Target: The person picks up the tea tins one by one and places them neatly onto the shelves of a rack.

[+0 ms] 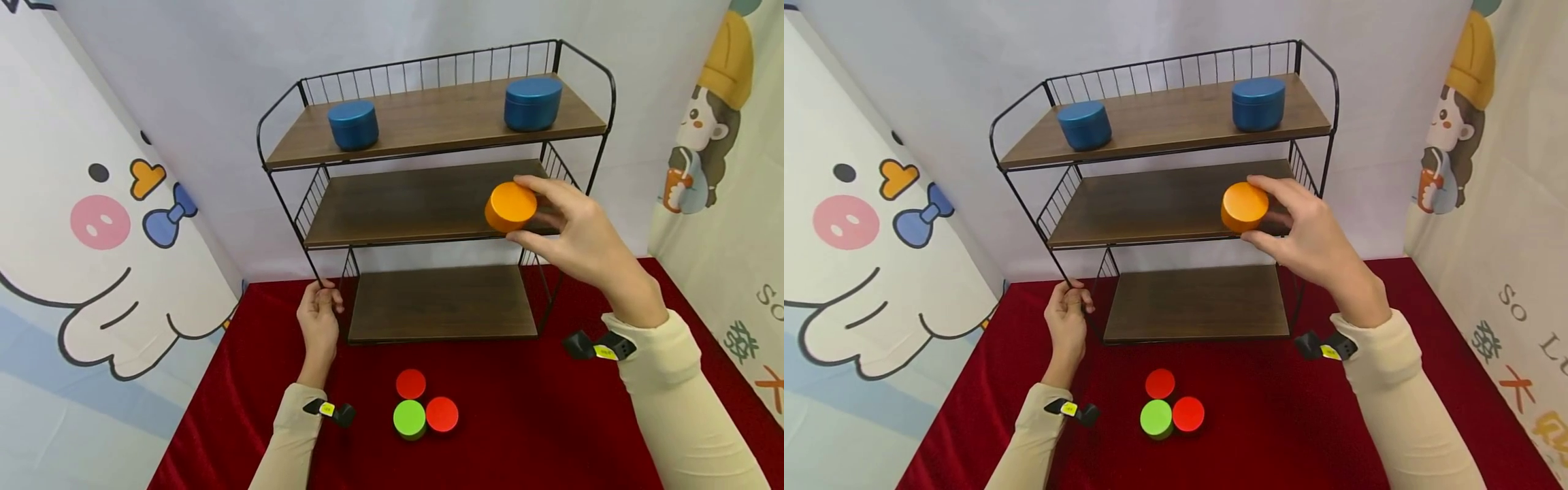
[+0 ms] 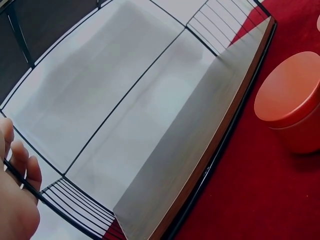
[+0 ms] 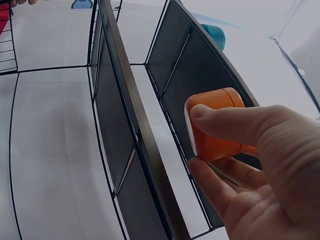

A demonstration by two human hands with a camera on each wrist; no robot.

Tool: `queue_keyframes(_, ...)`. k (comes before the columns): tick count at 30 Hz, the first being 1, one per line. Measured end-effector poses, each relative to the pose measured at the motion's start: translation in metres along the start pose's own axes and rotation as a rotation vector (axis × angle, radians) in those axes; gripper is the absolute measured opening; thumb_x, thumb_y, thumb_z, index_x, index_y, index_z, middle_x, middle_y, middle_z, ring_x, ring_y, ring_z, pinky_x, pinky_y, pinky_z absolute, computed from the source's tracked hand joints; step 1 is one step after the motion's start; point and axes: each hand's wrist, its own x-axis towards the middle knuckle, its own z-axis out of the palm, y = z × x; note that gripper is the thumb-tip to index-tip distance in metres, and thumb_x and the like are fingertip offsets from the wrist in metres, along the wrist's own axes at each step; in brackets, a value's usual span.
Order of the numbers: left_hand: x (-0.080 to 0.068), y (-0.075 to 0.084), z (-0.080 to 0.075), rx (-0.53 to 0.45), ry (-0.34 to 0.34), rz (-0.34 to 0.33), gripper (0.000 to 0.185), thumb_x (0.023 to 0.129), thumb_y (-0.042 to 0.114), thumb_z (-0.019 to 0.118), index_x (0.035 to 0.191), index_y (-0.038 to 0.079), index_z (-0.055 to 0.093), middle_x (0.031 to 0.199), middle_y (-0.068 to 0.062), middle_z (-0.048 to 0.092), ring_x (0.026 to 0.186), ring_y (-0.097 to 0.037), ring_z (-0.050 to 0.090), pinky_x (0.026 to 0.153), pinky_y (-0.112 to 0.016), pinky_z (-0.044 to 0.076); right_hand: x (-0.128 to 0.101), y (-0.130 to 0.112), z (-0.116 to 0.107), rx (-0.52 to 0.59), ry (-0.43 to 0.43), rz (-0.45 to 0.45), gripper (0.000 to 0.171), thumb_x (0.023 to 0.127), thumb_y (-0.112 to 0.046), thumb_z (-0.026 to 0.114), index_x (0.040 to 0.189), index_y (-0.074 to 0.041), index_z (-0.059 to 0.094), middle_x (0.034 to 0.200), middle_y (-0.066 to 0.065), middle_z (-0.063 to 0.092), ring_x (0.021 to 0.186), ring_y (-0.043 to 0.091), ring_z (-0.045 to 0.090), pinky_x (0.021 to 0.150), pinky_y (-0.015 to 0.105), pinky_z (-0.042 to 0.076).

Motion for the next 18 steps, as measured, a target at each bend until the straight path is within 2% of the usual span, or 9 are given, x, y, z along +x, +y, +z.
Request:
queue_keyframes(3, -0.0001, 0.0006, -0.0009, 0.015, -0.005, -0.002, 0.025, 0.107, 0.008, 0.048, 0.110, -0.016, 0.055, 0.075, -0.005, 0.058, 0.066, -0.011, 0.054, 0.061, -0.019, 0.050, 0.0015, 0.0020, 0.0002, -0.007, -0.009, 0.018, 0.075, 0.074, 0.017, 0.083, 0.143, 0.004, 0.054, 0.138, 0.023, 0.058, 0.117, -0.009, 0.053, 0.092, 0.003, 0.047)
queue_keyframes(5, -0.0003, 0.0013, -0.0004, 0.026, -0.009, 0.001, 0.027, 0.107, 0.010, 0.048, 0.110, -0.016, 0.056, 0.075, -0.008, 0.057, 0.065, -0.011, 0.053, 0.061, -0.019, 0.050, 0.0021, 0.0033, -0.0001, -0.014, -0.013, 0.029, 0.075, 0.075, 0.015, 0.084, 0.143, 0.004, 0.054, 0.139, 0.023, 0.058, 0.117, -0.004, 0.055, 0.092, 0.004, 0.048)
queue_keyframes(10, -0.0010, 0.0034, 0.0007, 0.041, -0.023, 0.000, 0.028, 0.108, 0.013, 0.047, 0.110, -0.014, 0.055, 0.076, -0.012, 0.055, 0.065, -0.012, 0.052, 0.061, -0.019, 0.049, 0.0047, 0.0066, -0.0018, -0.044, -0.013, 0.052, 0.073, 0.077, 0.013, 0.084, 0.142, 0.005, 0.053, 0.138, 0.023, 0.058, 0.119, 0.027, 0.062, 0.092, 0.003, 0.047)
queue_keyframes(12, -0.0012, 0.0037, 0.0008, 0.044, -0.025, -0.002, 0.028, 0.108, 0.013, 0.047, 0.110, -0.014, 0.055, 0.076, -0.011, 0.055, 0.066, -0.012, 0.052, 0.061, -0.019, 0.049, 0.0051, 0.0078, -0.0029, -0.054, -0.015, 0.070, 0.073, 0.077, 0.012, 0.084, 0.142, 0.005, 0.052, 0.139, 0.023, 0.058, 0.120, 0.035, 0.062, 0.092, 0.003, 0.046)
queue_keyframes(18, -0.0005, 0.0022, -0.0001, 0.052, -0.021, 0.003, 0.028, 0.108, 0.012, 0.047, 0.109, -0.015, 0.055, 0.076, -0.009, 0.055, 0.066, -0.010, 0.052, 0.062, -0.019, 0.049, 0.0033, 0.0102, -0.0043, -0.063, -0.027, 0.115, 0.071, 0.079, 0.011, 0.083, 0.143, 0.004, 0.052, 0.141, 0.022, 0.057, 0.123, 0.038, 0.061, 0.092, 0.002, 0.046)
